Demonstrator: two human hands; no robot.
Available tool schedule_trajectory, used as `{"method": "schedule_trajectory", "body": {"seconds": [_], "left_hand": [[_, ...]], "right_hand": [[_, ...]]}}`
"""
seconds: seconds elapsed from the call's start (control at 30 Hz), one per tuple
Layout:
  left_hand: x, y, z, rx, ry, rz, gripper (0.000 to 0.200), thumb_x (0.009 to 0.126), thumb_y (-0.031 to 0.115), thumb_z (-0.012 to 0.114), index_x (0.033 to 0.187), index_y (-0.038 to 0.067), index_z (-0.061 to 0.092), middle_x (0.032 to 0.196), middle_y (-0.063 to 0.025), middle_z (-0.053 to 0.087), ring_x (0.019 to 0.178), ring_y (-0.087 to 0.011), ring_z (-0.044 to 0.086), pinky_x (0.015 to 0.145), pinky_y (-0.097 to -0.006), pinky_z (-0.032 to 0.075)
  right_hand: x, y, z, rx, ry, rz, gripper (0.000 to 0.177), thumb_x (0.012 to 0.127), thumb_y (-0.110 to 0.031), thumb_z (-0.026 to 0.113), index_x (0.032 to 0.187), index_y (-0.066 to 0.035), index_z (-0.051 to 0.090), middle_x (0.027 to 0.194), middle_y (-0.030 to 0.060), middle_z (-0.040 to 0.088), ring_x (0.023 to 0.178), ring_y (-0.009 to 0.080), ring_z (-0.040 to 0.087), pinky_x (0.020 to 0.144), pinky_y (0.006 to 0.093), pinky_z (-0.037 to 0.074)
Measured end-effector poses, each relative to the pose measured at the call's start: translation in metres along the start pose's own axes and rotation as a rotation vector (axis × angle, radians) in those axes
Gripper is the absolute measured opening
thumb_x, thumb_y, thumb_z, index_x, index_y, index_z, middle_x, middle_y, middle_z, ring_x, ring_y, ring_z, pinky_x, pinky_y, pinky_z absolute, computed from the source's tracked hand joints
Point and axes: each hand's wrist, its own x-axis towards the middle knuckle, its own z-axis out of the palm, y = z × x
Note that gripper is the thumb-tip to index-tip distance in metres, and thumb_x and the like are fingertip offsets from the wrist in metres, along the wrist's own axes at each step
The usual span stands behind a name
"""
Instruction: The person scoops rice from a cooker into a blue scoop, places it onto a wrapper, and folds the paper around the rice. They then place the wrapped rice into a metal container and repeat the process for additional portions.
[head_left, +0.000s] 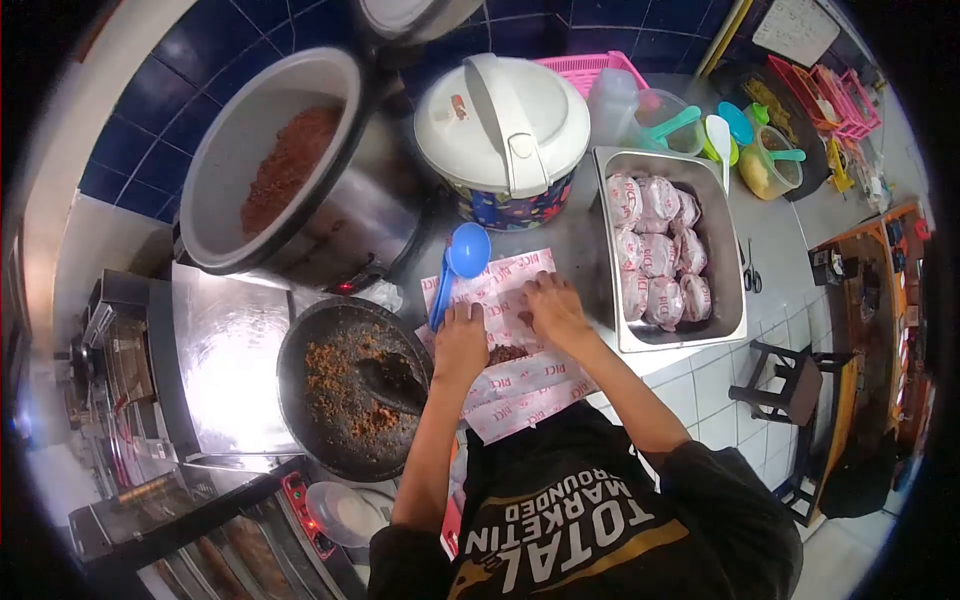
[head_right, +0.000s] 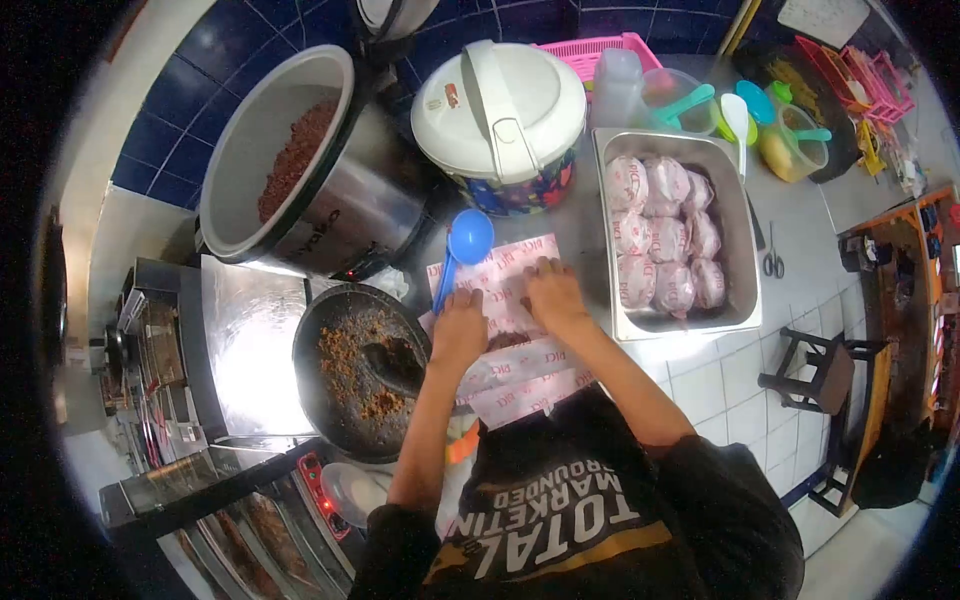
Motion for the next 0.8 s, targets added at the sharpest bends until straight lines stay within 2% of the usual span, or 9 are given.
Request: {"method": "schedule_trajectory", "body": {"seconds": [0.13, 0.23, 0.3, 0.4, 0.53, 0.57, 0.67, 0.7, 0.8], "left_hand": [[-0.048, 0.023, -0.029, -0.214, 0.029, 0.005, 0.033, 0.082, 0.016, 0.07, 0.11, -0.001, 0.062, 0.114, -0.0177, 0.058, 0.11, -0.0375, 0.057, 0.091, -0.0456, 0.052], [-0.076, 0.041, -0.03, -0.202, 0.103, 0.127, 0.044, 0.084, 0.023, 0.071, 0.12, 0.0, 0.061, 0.123, -0.0188, 0.057, 0.117, -0.0384, 0.054, 0.102, -0.05, 0.045], [-0.088, 0.058, -0.011, -0.153, 0.135, 0.299, 0.057, 0.085, 0.022, 0.069, 0.134, -0.002, 0.054, 0.138, -0.0212, 0.051, 0.129, -0.0389, 0.048, 0.114, -0.0518, 0.035], [-0.097, 0.071, 0.016, -0.089, 0.029, 0.244, 0.067, 0.087, 0.023, 0.067, 0.143, -0.006, 0.044, 0.152, -0.0234, 0.04, 0.143, -0.0387, 0.037, 0.12, -0.0504, 0.028], [-0.099, 0.067, 0.038, -0.082, 0.0, 0.226, 0.074, 0.089, 0.024, 0.065, 0.148, -0.009, 0.035, 0.159, -0.0246, 0.03, 0.149, -0.038, 0.029, 0.122, -0.0493, 0.025], [-0.097, 0.065, 0.04, -0.088, 0.009, 0.224, 0.074, 0.09, 0.023, 0.064, 0.149, -0.009, 0.033, 0.159, -0.0248, 0.029, 0.149, -0.038, 0.027, 0.122, -0.0495, 0.024], [-0.096, 0.062, 0.043, -0.106, 0.035, 0.229, 0.072, 0.09, 0.019, 0.062, 0.149, -0.009, 0.033, 0.159, -0.0266, 0.029, 0.149, -0.0398, 0.027, 0.121, -0.0506, 0.025], [-0.097, 0.062, 0.044, -0.116, 0.055, 0.229, 0.071, 0.089, 0.016, 0.062, 0.148, -0.01, 0.033, 0.158, -0.0281, 0.03, 0.148, -0.0414, 0.028, 0.121, -0.0516, 0.025], [-0.098, 0.06, 0.044, -0.099, 0.087, 0.202, 0.072, 0.088, 0.015, 0.062, 0.149, -0.01, 0.033, 0.157, -0.0277, 0.032, 0.148, -0.0417, 0.029, 0.121, -0.0516, 0.025]], "right_hand": [[-0.06, -0.019, -0.048, 0.28, -0.088, 0.152, 0.032, 0.089, -0.025, 0.069, 0.109, -0.003, 0.058, 0.113, 0.025, 0.06, 0.103, 0.043, 0.061, 0.085, 0.0501, 0.053], [-0.109, -0.02, -0.048, 0.393, 0.111, 0.247, 0.032, 0.096, -0.026, 0.061, 0.115, -0.001, 0.056, 0.106, 0.0277, 0.063, 0.098, 0.0454, 0.062, 0.083, 0.0516, 0.053], [-0.131, -0.009, -0.031, 0.499, -0.114, 0.545, 0.04, 0.1, -0.032, 0.056, 0.118, 0.004, 0.058, 0.1, 0.0306, 0.065, 0.095, 0.0441, 0.065, 0.084, 0.0487, 0.053], [-0.133, 0.016, 0.001, 0.87, -0.238, 0.797, 0.047, 0.101, -0.039, 0.054, 0.114, 0.006, 0.062, 0.096, 0.03, 0.068, 0.09, 0.0422, 0.068, 0.083, 0.0449, 0.053], [-0.115, 0.018, 0.02, 0.756, -0.056, 0.73, 0.049, 0.099, -0.043, 0.056, 0.105, 0.005, 0.066, 0.09, 0.0223, 0.071, 0.084, 0.0367, 0.07, 0.077, 0.0425, 0.053], [-0.107, 0.02, 0.013, 0.713, -0.157, 0.782, 0.045, 0.095, -0.041, 0.063, 0.103, 0.004, 0.067, 0.088, 0.0209, 0.071, 0.084, 0.0338, 0.071, 0.078, 0.0406, 0.053], [-0.1, 0.023, 0.02, 0.751, -0.074, 0.616, 0.035, 0.088, -0.032, 0.072, 0.099, 0.002, 0.069, 0.088, 0.0191, 0.072, 0.081, 0.0308, 0.071, 0.074, 0.0397, 0.053], [-0.094, 0.019, 0.02, 0.705, -0.123, 0.689, 0.03, 0.081, -0.024, 0.076, 0.097, 0.0, 0.069, 0.085, 0.016, 0.072, 0.08, 0.0258, 0.071, 0.073, 0.037, 0.054], [-0.082, 0.014, 0.005, 0.559, -0.238, 0.617, 0.033, 0.079, -0.026, 0.078, 0.095, 0.0, 0.067, 0.083, 0.0135, 0.071, 0.079, 0.0237, 0.069, 0.074, 0.0362, 0.053]]}}
